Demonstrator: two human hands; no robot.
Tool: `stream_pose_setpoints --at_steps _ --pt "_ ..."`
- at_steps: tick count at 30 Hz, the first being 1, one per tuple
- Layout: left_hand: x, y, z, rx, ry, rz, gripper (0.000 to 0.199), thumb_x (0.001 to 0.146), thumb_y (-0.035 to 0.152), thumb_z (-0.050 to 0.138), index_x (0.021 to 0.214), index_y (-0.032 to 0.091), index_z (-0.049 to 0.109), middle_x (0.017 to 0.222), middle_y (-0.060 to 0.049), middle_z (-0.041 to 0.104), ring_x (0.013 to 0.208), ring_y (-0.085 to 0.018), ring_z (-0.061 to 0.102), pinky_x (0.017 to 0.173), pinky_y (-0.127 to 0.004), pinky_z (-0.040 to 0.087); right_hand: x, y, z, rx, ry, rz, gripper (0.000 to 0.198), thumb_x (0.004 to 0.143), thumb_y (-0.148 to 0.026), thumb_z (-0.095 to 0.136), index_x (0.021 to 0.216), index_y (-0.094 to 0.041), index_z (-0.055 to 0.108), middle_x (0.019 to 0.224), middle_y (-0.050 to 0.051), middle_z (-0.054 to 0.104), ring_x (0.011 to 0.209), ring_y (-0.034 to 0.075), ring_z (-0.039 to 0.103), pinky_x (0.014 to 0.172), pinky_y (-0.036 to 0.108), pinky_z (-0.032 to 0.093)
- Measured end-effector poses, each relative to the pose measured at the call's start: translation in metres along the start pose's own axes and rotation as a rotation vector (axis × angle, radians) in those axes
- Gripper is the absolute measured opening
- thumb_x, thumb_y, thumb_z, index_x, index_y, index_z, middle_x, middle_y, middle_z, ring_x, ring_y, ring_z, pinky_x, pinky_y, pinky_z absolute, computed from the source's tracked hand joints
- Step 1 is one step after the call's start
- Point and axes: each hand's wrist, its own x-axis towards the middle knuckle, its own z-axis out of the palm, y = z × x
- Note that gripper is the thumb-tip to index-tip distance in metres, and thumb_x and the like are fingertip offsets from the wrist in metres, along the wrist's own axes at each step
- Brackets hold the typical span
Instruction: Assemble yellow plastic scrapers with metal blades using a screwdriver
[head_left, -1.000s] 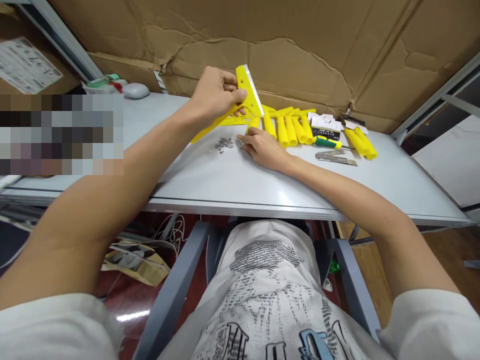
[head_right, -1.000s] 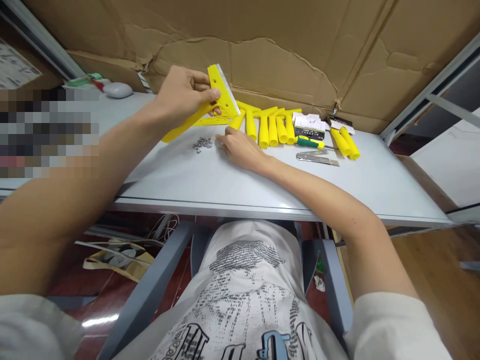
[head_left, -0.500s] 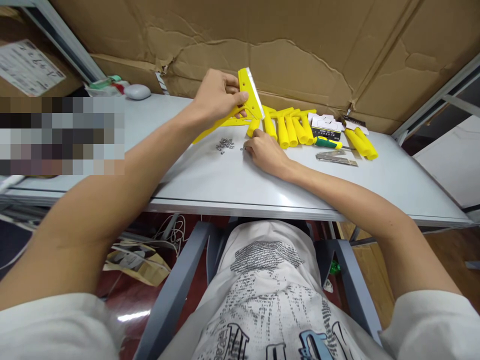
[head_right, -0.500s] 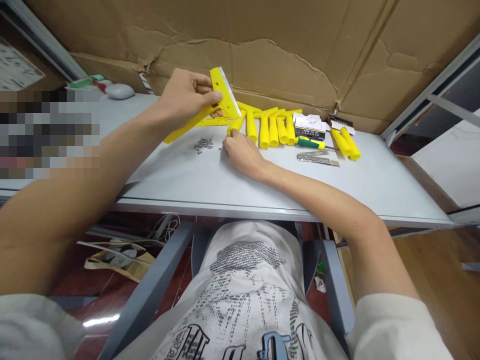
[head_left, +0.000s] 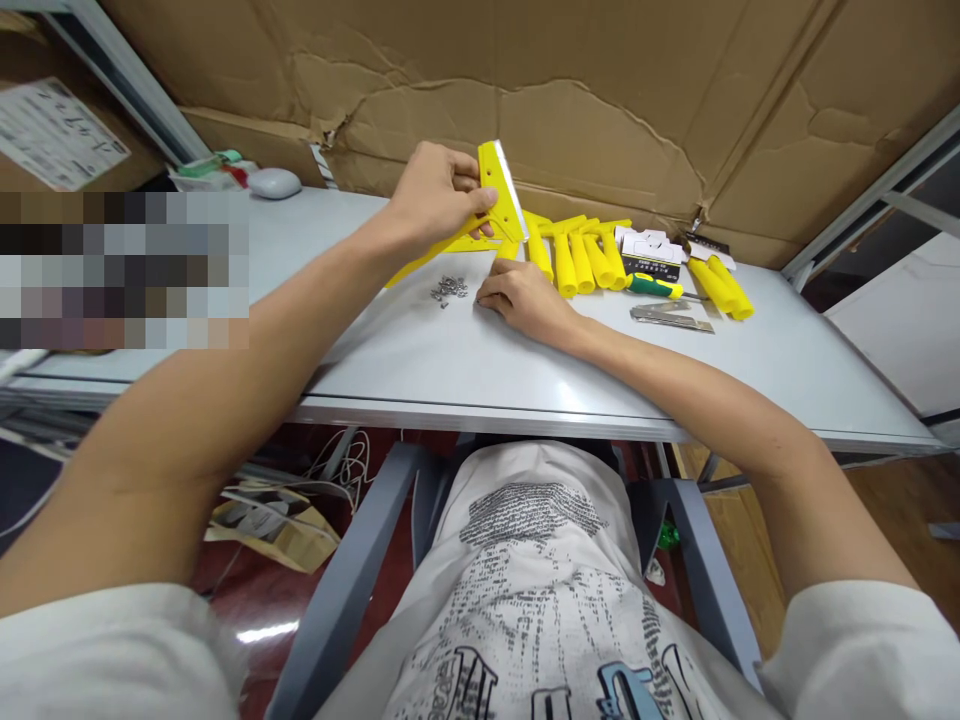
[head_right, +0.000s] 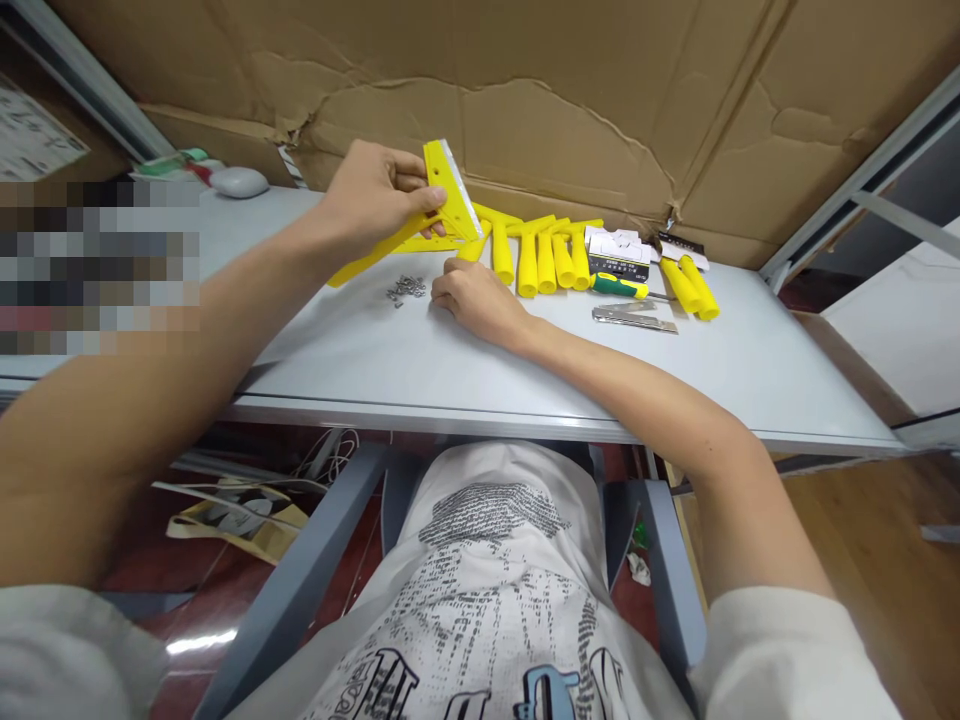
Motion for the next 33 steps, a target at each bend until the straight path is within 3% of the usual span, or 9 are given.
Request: stream_pose_setpoints --at_steps 4,9,14,16,20,24,26,29,33 --pt "-0.003 0.006 0.001 0.019 0.005 -0.026 0.076 0.059 0.101 0.114 0.081 0.038 0.077 0.084 -0.001 0.088 0.083 -0.024 0.070 0.094 -0.061 0.063 -0.015 0.010 -0.003 -0.034 -0.006 -0.133 0.046 0.131 -0.023 0.052 0.126 -0.019 0.098 0.136 0.017 0.083 0.116 0.029 0.074 0.106 0.042 0.056" --pt "-0.006 0.005 0.006 0.039 0.010 -0.016 0.086 0.057 0.110 0.109 0.089 0.035 0.079 0.083 0.001 0.089 0.082 -0.024 0.073 0.088 -0.057 0.067 -0.078 0.043 -0.016 -0.012 0.064 -0.235 0.049 0.135 -0.033 0.052 0.132 -0.019 0.099 0.129 0.020 0.084 0.112 0.031 0.076 0.103 0.045 0.061" --pt "-0.018 0.012 0.015 -0.013 -0.050 -0.030 0.067 0.066 0.091 0.115 0.087 0.036 0.084 0.095 -0.003 0.093 0.082 -0.027 0.076 0.091 -0.060 0.066 -0.137 0.071 -0.034 0.028 0.138 -0.132 0.041 0.132 -0.038 0.062 0.126 -0.024 0.100 0.123 0.018 0.086 0.111 0.032 0.082 0.105 0.050 0.068" --pt "-0.025 0.018 0.020 -0.012 -0.102 -0.026 0.056 0.077 0.077 0.114 0.089 0.031 0.085 0.097 -0.005 0.093 0.082 -0.026 0.078 0.091 -0.057 0.066 -0.146 0.072 -0.038 0.020 0.134 -0.081 0.037 0.131 -0.036 0.065 0.126 -0.025 0.100 0.124 0.019 0.087 0.113 0.033 0.083 0.106 0.052 0.069" --pt "-0.038 0.028 0.029 -0.006 -0.170 -0.066 0.038 0.100 0.051 0.105 0.089 0.024 0.081 0.093 -0.008 0.089 0.086 -0.027 0.087 0.085 -0.046 0.065 -0.150 0.063 -0.040 -0.057 0.176 -0.037 0.038 0.131 -0.036 0.064 0.129 -0.025 0.100 0.138 0.022 0.087 0.120 0.038 0.084 0.103 0.056 0.070" --pt "-0.047 0.033 0.039 -0.091 -0.183 -0.051 0.044 0.092 0.059 0.115 0.088 0.029 0.082 0.094 -0.006 0.091 0.086 -0.027 0.085 0.080 -0.044 0.067 -0.150 0.060 -0.042 -0.005 0.328 0.013 0.037 0.130 -0.033 0.063 0.128 -0.024 0.099 0.132 0.021 0.091 0.119 0.037 0.087 0.106 0.058 0.073" --pt "-0.050 0.036 0.042 -0.118 -0.216 -0.023 0.049 0.091 0.065 0.115 0.086 0.030 0.081 0.092 -0.005 0.091 0.083 -0.025 0.083 0.079 -0.044 0.068 -0.145 0.064 -0.046 0.120 0.445 0.068 0.030 0.127 -0.034 0.069 0.124 -0.026 0.098 0.123 0.016 0.093 0.107 0.032 0.087 0.100 0.055 0.075" --pt "-0.056 0.039 0.046 -0.125 -0.276 -0.024 0.053 0.095 0.065 0.115 0.090 0.027 0.078 0.092 -0.007 0.091 0.083 -0.026 0.085 0.079 -0.043 0.071 -0.125 0.075 -0.057 0.407 0.570 0.135 0.021 0.120 -0.042 0.086 0.120 -0.024 0.098 0.108 0.010 0.090 0.082 0.022 0.079 0.077 0.043 0.073" --pt "-0.063 0.041 0.052 -0.149 -0.278 -0.094 0.054 0.098 0.050 0.120 0.115 0.028 0.073 0.089 -0.002 0.089 0.083 -0.029 0.092 0.080 -0.042 0.076 -0.090 0.084 -0.074 0.737 0.492 0.157 0.037 0.105 -0.055 0.112 0.123 -0.025 0.098 0.109 0.006 0.092 0.088 0.017 0.084 0.069 0.030 0.068"
